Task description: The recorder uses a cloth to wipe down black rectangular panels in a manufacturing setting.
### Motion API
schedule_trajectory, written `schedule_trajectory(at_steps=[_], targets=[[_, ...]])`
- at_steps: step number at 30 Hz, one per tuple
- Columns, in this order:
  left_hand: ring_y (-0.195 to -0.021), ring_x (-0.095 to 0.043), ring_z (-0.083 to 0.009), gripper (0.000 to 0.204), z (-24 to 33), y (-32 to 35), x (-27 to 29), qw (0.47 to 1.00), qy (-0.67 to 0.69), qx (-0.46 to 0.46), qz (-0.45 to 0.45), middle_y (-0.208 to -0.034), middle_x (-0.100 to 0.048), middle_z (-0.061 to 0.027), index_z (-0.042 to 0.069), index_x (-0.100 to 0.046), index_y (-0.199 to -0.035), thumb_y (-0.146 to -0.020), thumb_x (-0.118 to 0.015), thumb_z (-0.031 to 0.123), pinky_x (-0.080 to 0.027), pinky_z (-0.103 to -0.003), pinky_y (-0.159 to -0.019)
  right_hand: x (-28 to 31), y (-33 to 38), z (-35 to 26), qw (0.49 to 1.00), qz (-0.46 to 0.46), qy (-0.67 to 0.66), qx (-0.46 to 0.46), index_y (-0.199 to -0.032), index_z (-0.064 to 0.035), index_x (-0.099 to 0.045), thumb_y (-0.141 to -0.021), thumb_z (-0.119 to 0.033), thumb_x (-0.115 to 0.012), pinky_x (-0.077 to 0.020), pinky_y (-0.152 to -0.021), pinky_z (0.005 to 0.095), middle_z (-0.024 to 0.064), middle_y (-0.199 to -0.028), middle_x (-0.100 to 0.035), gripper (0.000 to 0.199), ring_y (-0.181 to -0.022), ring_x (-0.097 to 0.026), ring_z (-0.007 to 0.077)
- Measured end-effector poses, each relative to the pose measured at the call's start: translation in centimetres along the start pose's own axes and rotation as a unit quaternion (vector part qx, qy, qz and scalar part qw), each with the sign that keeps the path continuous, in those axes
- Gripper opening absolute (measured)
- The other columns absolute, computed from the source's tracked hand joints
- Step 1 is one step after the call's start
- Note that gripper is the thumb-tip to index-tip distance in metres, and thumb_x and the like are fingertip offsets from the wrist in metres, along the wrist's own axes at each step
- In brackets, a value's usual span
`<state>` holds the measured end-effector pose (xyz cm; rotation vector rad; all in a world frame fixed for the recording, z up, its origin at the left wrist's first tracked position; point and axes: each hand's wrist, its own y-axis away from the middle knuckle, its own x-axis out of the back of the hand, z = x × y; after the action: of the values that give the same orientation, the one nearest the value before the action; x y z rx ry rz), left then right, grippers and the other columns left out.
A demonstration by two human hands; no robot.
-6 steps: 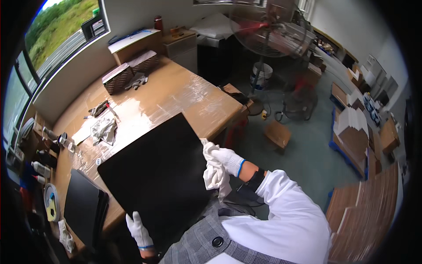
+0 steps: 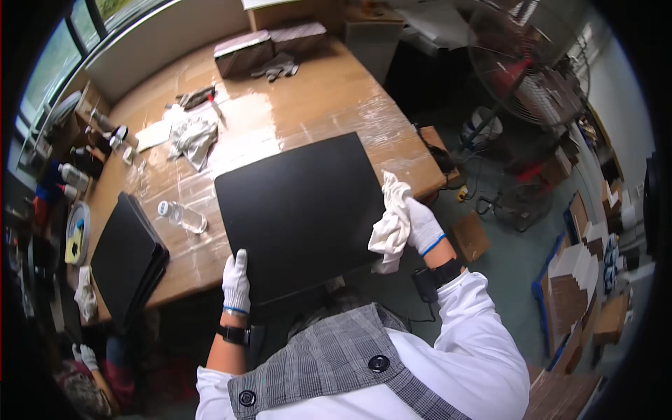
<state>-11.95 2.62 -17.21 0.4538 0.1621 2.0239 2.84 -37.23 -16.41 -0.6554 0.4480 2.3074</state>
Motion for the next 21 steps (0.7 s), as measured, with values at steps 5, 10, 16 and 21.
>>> schedule_trajectory(at_steps=[5,10,16,21], targets=[[-0.079,-0.055,-0.0125,0.059,-1.0,-4.6,-2.2,0.997,0.064,0.032,0.022,-0.088,-0.062,-0.0029,0.001,-0.061,-0.103,-0.092,-0.054,0.059,-0.047,-0.029,-0.074,-6.0,-6.7,-0.6,0.676,0.230,0.682,0.159,-0.119,-0.0073,-0.055,-0.101,-0.029,-0.045,-0.0542,-0.077,0.0356,0.0103,-0.103,-0.062,0.030,-0.087,-0.062,0.0228],[-0.084,-0.063,-0.0224,0.066,-0.7,-7.8,-2.5,0.997,-0.059,0.049,0.018,-0.093,-0.067,-0.0128,-0.002,-0.061,-0.106,-0.090,-0.053,0.062,-0.048,-0.035,-0.079,-14.3,-8.2,1.1,0.730,0.087,0.678,0.009,-0.126,-0.0008,-0.045,-0.100,-0.035,-0.049,-0.0558,-0.066,0.0299,0.0121,-0.099,-0.060,0.043,-0.077,-0.060,0.0184],[-0.099,-0.063,-0.0362,0.069,2.4,-7.1,-3.3,0.968,-0.241,0.064,0.029,-0.101,-0.067,-0.0215,0.002,-0.062,-0.109,-0.086,-0.052,0.066,-0.048,-0.043,-0.087,-15.5,-10.2,10.6,0.658,0.050,0.730,0.180,-0.125,-0.0017,-0.048,-0.101,-0.027,-0.047,-0.0482,-0.057,0.0228,0.0027,-0.088,-0.053,0.035,-0.063,-0.050,0.0064],[-0.105,-0.059,-0.0377,0.057,0.0,-6.2,-2.6,0.900,-0.327,-0.198,0.211,-0.113,-0.063,-0.0203,0.003,-0.061,-0.115,-0.087,-0.060,0.053,-0.046,-0.045,-0.092,-9.0,-19.1,-3.5,-0.259,0.107,0.942,0.184,-0.127,-0.0041,-0.050,-0.087,-0.046,-0.059,-0.0473,-0.090,0.0461,0.0153,-0.117,-0.056,0.059,-0.102,-0.059,0.0314]])
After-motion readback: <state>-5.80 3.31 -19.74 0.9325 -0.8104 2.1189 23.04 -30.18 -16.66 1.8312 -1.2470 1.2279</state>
